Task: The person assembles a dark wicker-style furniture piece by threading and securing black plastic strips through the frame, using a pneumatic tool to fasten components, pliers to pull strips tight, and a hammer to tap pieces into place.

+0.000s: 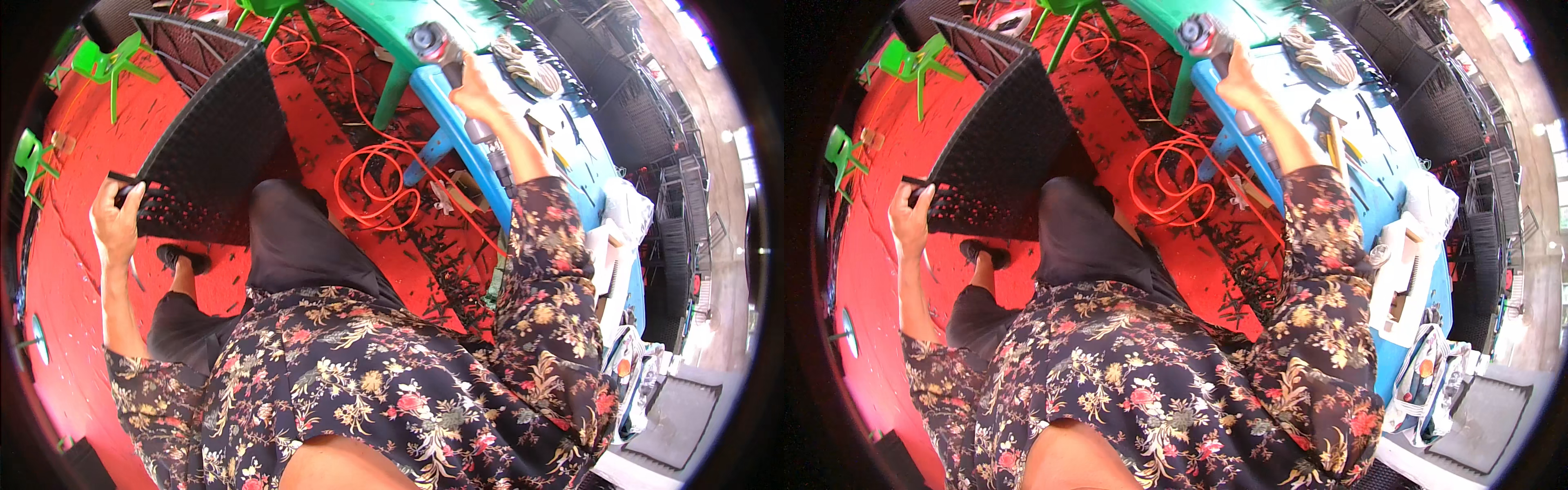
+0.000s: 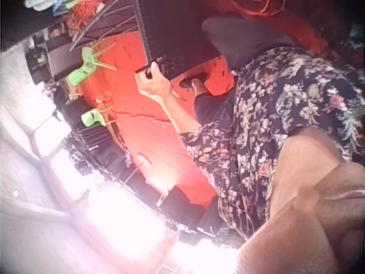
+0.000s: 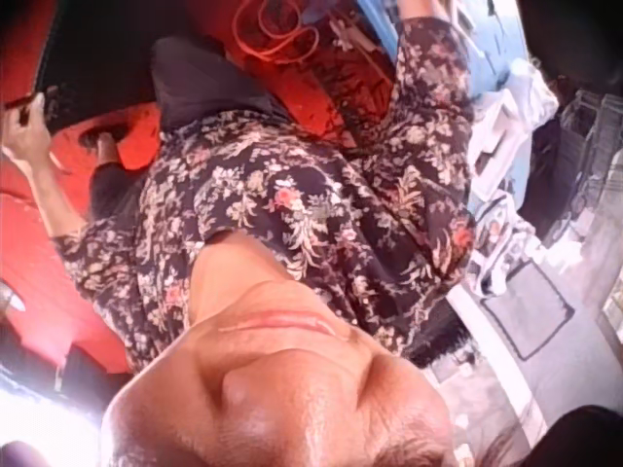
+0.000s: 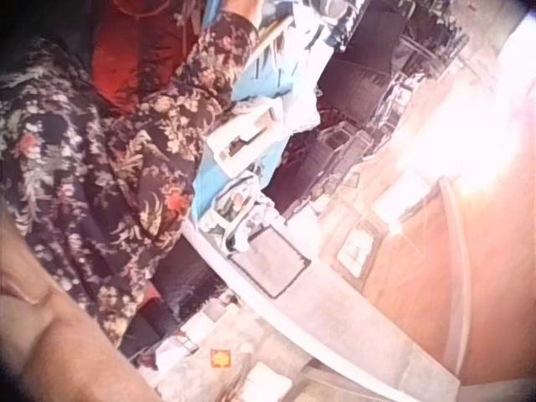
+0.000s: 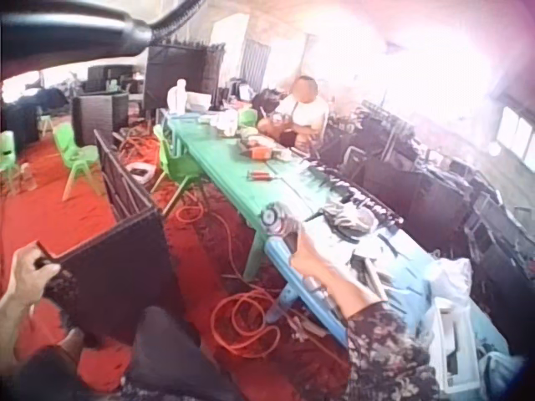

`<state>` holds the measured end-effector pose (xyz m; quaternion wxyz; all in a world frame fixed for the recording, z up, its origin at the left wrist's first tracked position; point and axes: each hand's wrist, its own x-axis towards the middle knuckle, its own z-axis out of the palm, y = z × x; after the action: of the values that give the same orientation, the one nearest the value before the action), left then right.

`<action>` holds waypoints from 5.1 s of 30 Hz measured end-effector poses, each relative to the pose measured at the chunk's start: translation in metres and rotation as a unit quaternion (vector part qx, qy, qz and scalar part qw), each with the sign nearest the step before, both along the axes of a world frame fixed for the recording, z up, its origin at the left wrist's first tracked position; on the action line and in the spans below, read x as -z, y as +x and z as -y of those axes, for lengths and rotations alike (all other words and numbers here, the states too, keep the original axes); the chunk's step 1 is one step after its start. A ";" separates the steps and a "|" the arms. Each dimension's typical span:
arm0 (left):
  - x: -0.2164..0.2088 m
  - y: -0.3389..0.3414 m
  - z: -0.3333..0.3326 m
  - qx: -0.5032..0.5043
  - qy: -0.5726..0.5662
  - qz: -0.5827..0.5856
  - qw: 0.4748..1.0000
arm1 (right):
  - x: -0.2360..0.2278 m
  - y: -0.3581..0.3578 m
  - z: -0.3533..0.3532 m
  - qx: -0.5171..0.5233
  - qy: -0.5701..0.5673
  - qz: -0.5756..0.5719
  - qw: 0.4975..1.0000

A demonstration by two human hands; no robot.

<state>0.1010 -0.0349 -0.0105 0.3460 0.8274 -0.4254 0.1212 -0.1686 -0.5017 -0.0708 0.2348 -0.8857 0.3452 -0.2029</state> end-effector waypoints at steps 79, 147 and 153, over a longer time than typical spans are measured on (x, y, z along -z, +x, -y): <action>-0.018 -0.097 -0.016 -0.080 -0.104 -0.105 0.986 | -0.103 0.114 -0.205 -0.507 -0.293 0.127 0.801; -0.026 -0.159 -0.023 0.211 -0.080 0.230 0.947 | -0.004 -0.146 0.164 -0.060 -0.126 -0.146 0.979; -0.021 -0.163 -0.003 0.245 -0.032 0.206 0.947 | -0.106 0.105 -0.200 -0.466 0.137 0.075 0.871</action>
<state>-0.0623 -0.0318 0.0109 0.2960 0.6432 -0.6729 0.2142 -0.0640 -0.3017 0.0350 0.4466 -0.8846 -0.1021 -0.0865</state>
